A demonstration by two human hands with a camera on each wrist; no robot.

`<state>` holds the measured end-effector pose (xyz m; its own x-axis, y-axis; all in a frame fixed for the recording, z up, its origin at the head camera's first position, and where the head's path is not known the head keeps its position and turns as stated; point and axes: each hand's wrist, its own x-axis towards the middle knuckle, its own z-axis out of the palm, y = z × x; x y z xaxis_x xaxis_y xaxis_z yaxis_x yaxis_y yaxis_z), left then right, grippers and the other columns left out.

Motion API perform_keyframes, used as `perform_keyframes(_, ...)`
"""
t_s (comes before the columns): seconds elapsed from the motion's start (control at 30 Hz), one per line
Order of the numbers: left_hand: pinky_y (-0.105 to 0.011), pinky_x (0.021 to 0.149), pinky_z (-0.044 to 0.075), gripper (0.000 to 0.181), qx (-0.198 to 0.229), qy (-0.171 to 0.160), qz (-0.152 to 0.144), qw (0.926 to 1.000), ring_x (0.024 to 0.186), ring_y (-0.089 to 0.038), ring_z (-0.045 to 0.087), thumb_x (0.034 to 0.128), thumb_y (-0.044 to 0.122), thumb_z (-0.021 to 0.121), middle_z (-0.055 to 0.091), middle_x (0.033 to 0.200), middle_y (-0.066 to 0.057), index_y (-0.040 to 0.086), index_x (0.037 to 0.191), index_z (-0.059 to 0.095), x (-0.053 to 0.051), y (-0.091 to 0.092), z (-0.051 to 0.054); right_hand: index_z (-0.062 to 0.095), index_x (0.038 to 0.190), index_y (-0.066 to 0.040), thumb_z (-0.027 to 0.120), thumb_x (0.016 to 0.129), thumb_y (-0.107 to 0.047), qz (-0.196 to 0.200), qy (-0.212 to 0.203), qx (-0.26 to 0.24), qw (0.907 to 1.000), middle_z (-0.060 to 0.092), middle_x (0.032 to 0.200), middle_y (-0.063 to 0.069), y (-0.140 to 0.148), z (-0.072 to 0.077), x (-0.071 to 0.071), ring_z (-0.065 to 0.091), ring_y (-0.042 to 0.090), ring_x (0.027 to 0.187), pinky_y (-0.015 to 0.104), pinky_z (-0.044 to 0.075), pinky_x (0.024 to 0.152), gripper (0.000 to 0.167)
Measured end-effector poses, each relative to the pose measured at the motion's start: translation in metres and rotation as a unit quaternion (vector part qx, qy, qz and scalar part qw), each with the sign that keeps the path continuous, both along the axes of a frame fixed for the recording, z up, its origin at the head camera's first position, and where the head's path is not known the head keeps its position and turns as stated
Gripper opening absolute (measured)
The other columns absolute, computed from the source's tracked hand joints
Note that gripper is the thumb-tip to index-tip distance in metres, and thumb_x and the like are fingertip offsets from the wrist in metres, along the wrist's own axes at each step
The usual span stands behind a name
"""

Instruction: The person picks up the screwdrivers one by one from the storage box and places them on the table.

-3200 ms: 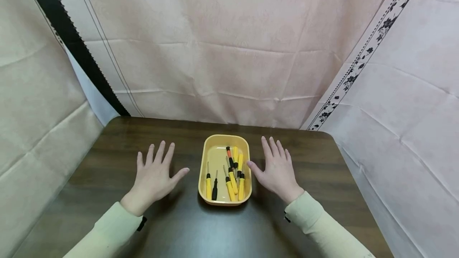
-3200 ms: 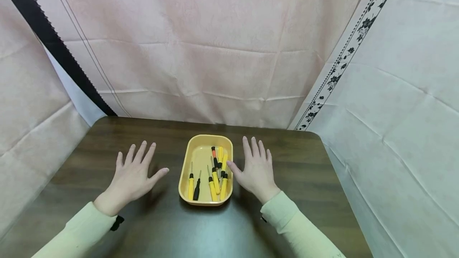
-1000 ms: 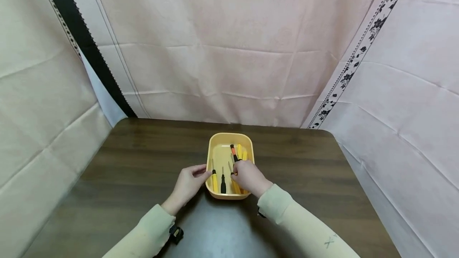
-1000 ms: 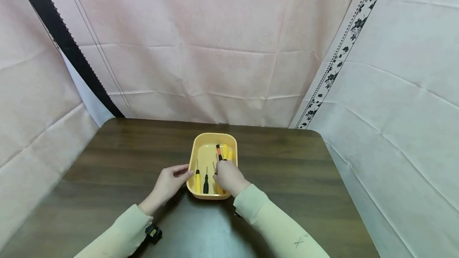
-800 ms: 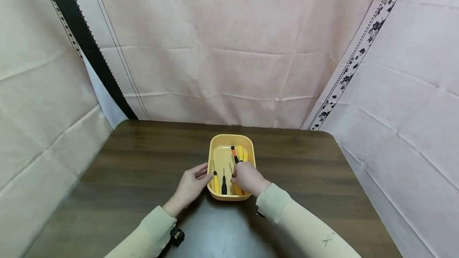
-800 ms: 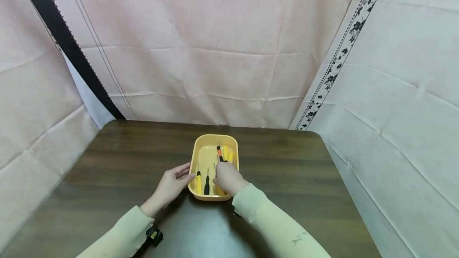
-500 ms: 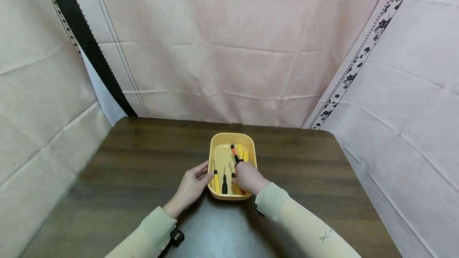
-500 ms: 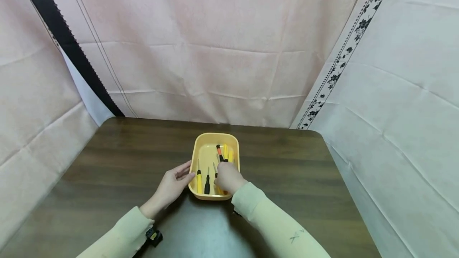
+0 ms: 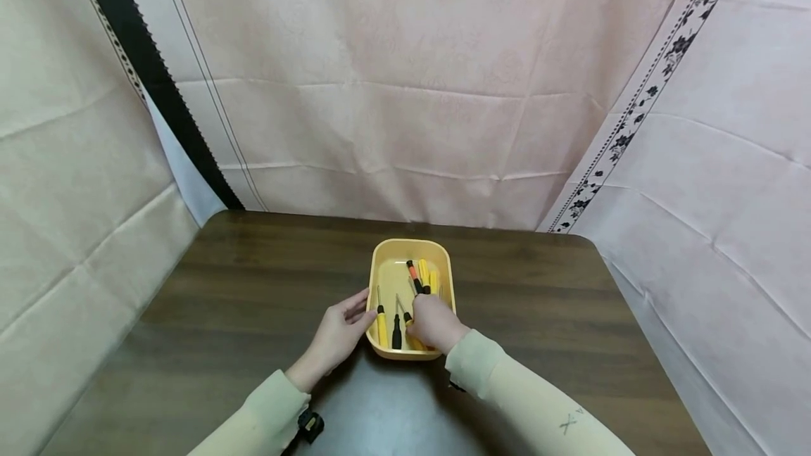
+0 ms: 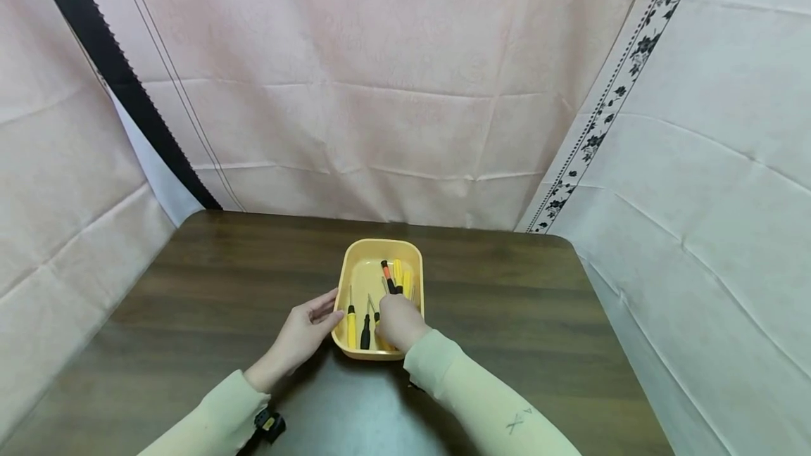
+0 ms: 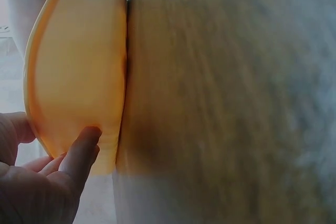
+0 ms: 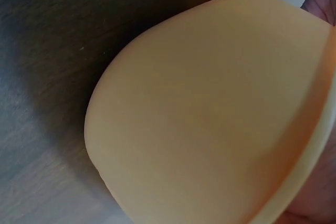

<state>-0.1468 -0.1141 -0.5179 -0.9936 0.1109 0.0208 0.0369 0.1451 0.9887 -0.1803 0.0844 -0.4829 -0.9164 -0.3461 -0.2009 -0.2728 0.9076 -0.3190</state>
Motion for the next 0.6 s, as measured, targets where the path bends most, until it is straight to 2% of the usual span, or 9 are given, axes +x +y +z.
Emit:
perform_keyframes(0.17,-0.029,0.087,0.052,0.051,-0.004,0.007,0.002,1.0000,0.118,-0.029,0.057,0.0940,0.012,0.065,0.056,0.134,-0.017,0.007,0.142,0.049,-0.001,0.002,0.003,0.054,0.070,-0.009,0.074,0.080,-0.014,0.000,0.019,0.004,0.9998,0.050,0.059,0.001,0.000,0.004,0.000,0.045,0.016,0.050,0.029,0.039,0.047,0.023)
perform_keyframes(0.3,-0.029,0.088,0.052,0.051,-0.006,0.008,-0.004,0.9999,0.119,-0.030,0.056,0.0947,0.013,0.064,0.055,0.135,-0.017,0.007,0.143,0.048,-0.003,0.004,0.005,0.055,0.065,-0.009,0.073,0.079,-0.012,-0.022,-0.008,-0.017,0.9996,0.047,0.053,-0.001,0.003,0.011,0.001,0.045,0.014,0.045,0.027,0.038,0.043,0.023)
perform_keyframes(0.43,-0.028,0.088,0.051,0.051,0.000,0.004,0.001,1.0000,0.119,-0.031,0.055,0.0945,0.013,0.064,0.054,0.135,-0.018,0.006,0.142,0.048,-0.002,0.005,0.003,0.058,0.062,-0.010,0.073,0.081,-0.016,-0.045,-0.029,-0.055,0.9971,0.046,0.050,-0.002,0.010,0.026,0.002,0.044,0.011,0.041,0.024,0.036,0.039,0.025)
perform_keyframes(0.57,-0.027,0.085,0.052,0.049,0.014,0.004,0.016,0.9998,0.116,-0.027,0.058,0.0934,0.014,0.066,0.057,0.132,-0.016,0.007,0.140,0.052,0.003,0.003,0.000,0.063,0.064,-0.011,0.074,0.082,-0.021,-0.070,-0.022,-0.097,0.9926,0.052,0.056,-0.002,0.022,0.042,0.001,0.046,0.011,0.047,0.024,0.039,0.041,0.023)
perform_keyframes(0.6,-0.028,0.085,0.052,0.048,0.015,0.001,0.019,0.9997,0.116,-0.027,0.058,0.0935,0.013,0.066,0.057,0.132,-0.017,0.006,0.139,0.052,0.005,0.003,0.002,0.063,0.065,-0.011,0.074,0.082,-0.021,-0.074,-0.020,-0.108,0.9911,0.054,0.058,-0.001,0.026,0.045,0.001,0.047,0.011,0.048,0.024,0.040,0.042,0.022)
